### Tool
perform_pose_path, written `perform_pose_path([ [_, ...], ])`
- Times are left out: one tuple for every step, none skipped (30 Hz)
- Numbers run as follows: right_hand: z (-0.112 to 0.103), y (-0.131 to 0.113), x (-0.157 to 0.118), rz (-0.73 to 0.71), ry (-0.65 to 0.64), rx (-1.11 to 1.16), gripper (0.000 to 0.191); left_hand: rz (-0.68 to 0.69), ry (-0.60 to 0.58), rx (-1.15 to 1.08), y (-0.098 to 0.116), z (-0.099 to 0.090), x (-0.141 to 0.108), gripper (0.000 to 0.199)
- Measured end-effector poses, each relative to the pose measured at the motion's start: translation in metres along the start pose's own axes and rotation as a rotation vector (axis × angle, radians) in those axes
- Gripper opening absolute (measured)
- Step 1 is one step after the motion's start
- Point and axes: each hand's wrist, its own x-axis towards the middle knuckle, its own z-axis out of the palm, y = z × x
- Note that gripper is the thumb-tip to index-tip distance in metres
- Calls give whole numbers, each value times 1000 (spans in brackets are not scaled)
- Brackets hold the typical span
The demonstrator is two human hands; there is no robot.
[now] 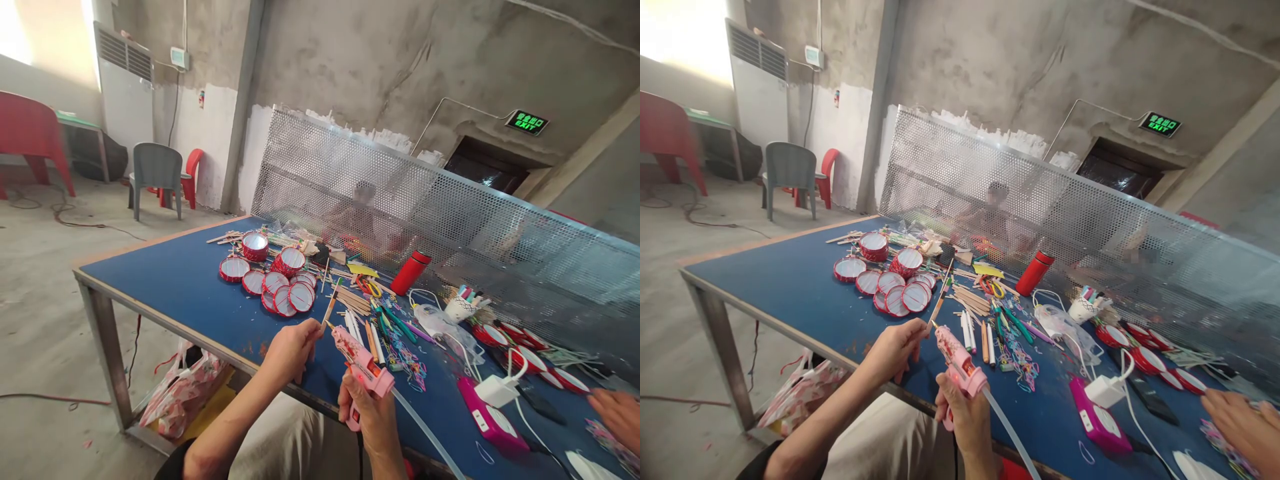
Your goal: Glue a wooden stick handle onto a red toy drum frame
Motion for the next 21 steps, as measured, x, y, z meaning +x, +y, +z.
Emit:
perform_pose_path([
  [0, 0, 0, 1, -1, -3, 54, -3, 0, 2, 1, 0, 0, 25],
  [0, 0, 0, 2, -2, -7, 54, -5, 2, 4, 1, 0, 0, 25],
  [0, 0, 0, 4, -3, -11, 54, -8, 5, 6, 1, -1, -1, 25],
  [0, 0, 0, 4, -5, -16, 54, -11, 8, 7, 1, -1, -1, 25],
  [0, 0, 0, 5, -8, -21, 54, -13, 10, 7, 1, -1, -1, 25],
  [0, 0, 0, 4, -12, -25, 55, -15, 12, 6, 1, -1, -1, 25],
  [0, -1, 0, 3, -16, -28, 55, -15, 13, 3, 1, 0, -1, 25],
  [0, -1, 0, 2, -19, -30, 55, -14, 13, 0, 0, 0, -1, 25],
  [0, -2, 0, 2, -23, -32, 55, -13, 13, -5, 0, 0, 0, 25],
  [0, -3, 0, 2, -25, -36, 56, -12, 14, -10, -1, 0, 0, 25],
  [0, -3, 0, 2, -28, -39, 56, -10, 14, -15, -2, 1, 0, 25],
  [0, -4, 0, 3, -29, -42, 57, -9, 15, -21, -3, 1, 0, 25],
  [0, -5, 0, 4, -31, -45, 57, -6, 16, -28, -4, 2, 1, 25],
  [0, -5, 0, 4, -32, -48, 58, -4, 16, -34, -5, 2, 1, 25],
  [0, -5, 0, 5, -32, -51, 58, -2, 15, -41, -6, 2, 1, 25],
  [0, -5, 0, 5, -33, -55, 58, 1, 15, -47, -7, 3, 1, 25],
  [0, -6, 0, 6, -33, -58, 58, 3, 15, -53, -7, 3, 1, 26],
  [0, -6, 0, 6, -34, -63, 57, 4, 15, -58, -8, 3, 1, 26],
  [0, -5, 0, 6, -36, -68, 57, 5, 15, -63, -8, 3, 1, 26],
  [0, -5, 0, 5, -37, -72, 57, 5, 16, -67, -9, 3, 1, 27],
  [0, -5, 0, 4, -39, -76, 57, 4, 18, -69, -9, 4, 1, 27],
])
